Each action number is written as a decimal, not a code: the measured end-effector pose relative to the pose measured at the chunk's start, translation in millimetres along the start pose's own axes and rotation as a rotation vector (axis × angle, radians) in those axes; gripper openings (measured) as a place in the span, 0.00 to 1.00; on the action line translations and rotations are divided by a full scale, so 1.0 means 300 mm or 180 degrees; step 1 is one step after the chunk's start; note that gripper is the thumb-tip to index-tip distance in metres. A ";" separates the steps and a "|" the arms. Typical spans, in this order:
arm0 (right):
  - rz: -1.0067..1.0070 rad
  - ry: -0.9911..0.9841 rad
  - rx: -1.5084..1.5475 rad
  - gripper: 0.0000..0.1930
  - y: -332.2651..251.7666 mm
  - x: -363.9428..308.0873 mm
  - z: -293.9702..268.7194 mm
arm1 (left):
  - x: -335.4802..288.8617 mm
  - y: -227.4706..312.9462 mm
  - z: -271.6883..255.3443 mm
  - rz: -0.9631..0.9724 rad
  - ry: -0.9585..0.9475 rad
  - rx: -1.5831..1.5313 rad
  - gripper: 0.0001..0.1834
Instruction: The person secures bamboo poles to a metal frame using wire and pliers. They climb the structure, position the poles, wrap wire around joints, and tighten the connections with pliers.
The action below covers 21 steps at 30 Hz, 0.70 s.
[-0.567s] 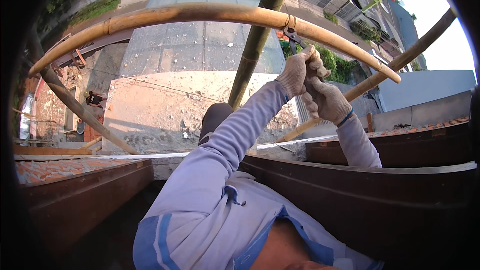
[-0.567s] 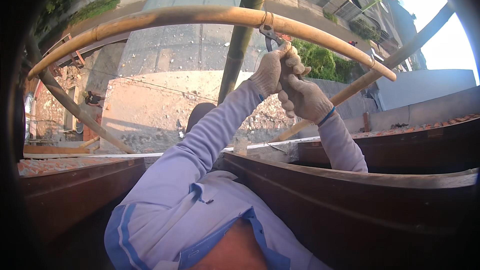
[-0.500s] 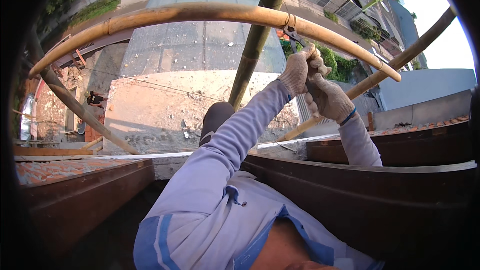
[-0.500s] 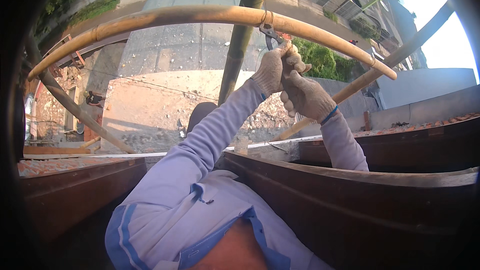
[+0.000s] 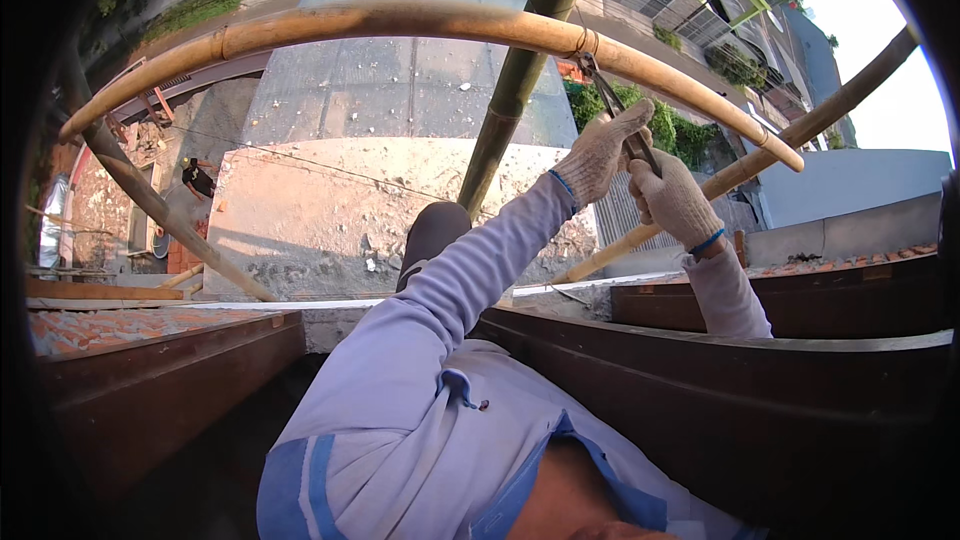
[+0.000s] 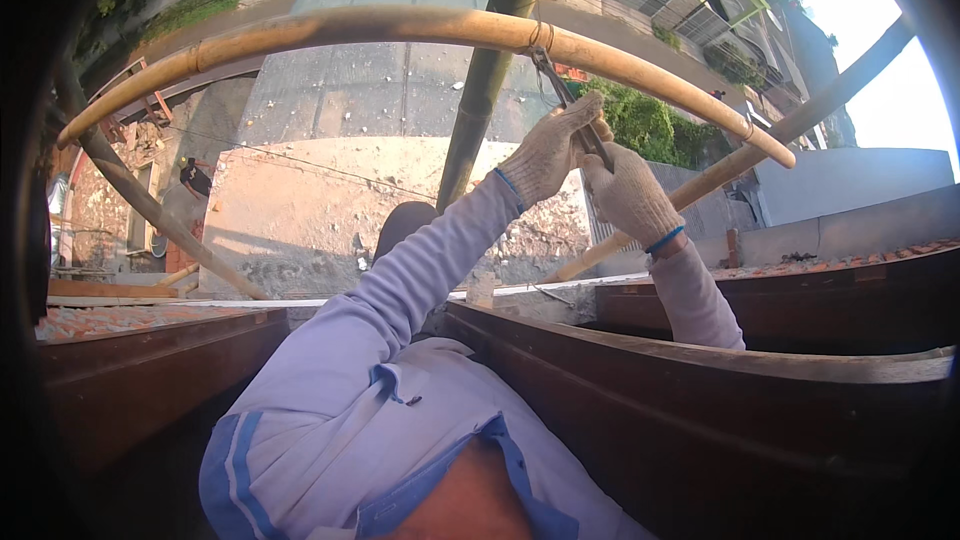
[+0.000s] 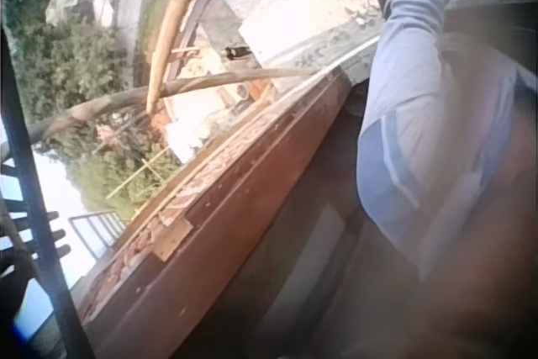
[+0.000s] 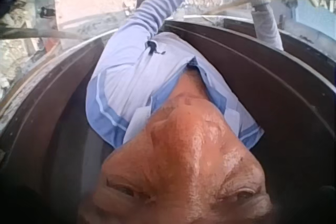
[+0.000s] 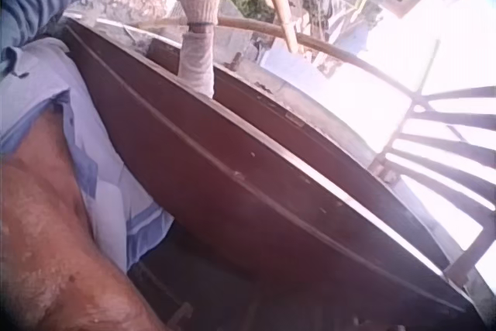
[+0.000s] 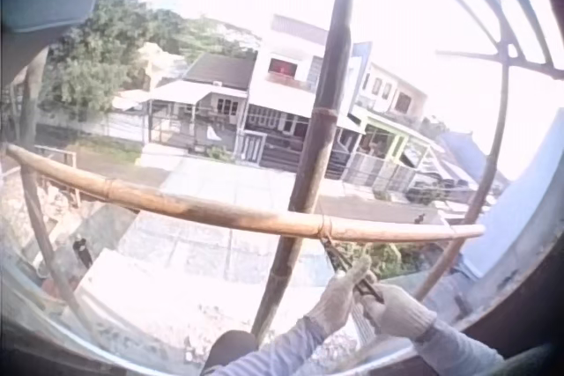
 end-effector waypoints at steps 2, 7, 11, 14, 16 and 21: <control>0.0500 -0.0612 0.1940 0.13 0.052 -0.016 0.067 | -0.021 -0.012 0.007 -0.0124 -0.0401 -0.0705 0.24; 0.0696 -0.1487 0.3418 0.17 0.070 -0.013 0.143 | 0.032 -0.006 0.064 -0.0172 -0.1042 -0.1496 0.19; -0.0131 -0.0732 0.0739 0.24 0.043 0.005 0.021 | 0.083 -0.078 -0.006 -0.0410 0.0291 -0.0854 0.17; -0.1398 0.0317 -0.1723 0.28 -0.099 -0.056 -0.037 | 0.087 -0.075 -0.028 -0.0335 0.1203 -0.0230 0.15; -0.1037 0.0699 -0.2416 0.27 -0.089 -0.034 -0.043 | 0.074 -0.069 -0.012 -0.0401 0.1312 -0.0333 0.15; 0.0350 -0.0716 0.1308 0.16 0.114 0.046 0.056 | -0.059 0.023 -0.062 -0.0099 0.1002 0.1530 0.30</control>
Point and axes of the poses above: each hand's wrist, its own x-axis towards the middle knuckle, its own z-axis out of the palm, y = z × x, the point moved 9 cm from there along x, towards the middle knuckle, and after that the axes turned 7 degrees about x, right-handed, at the moved point
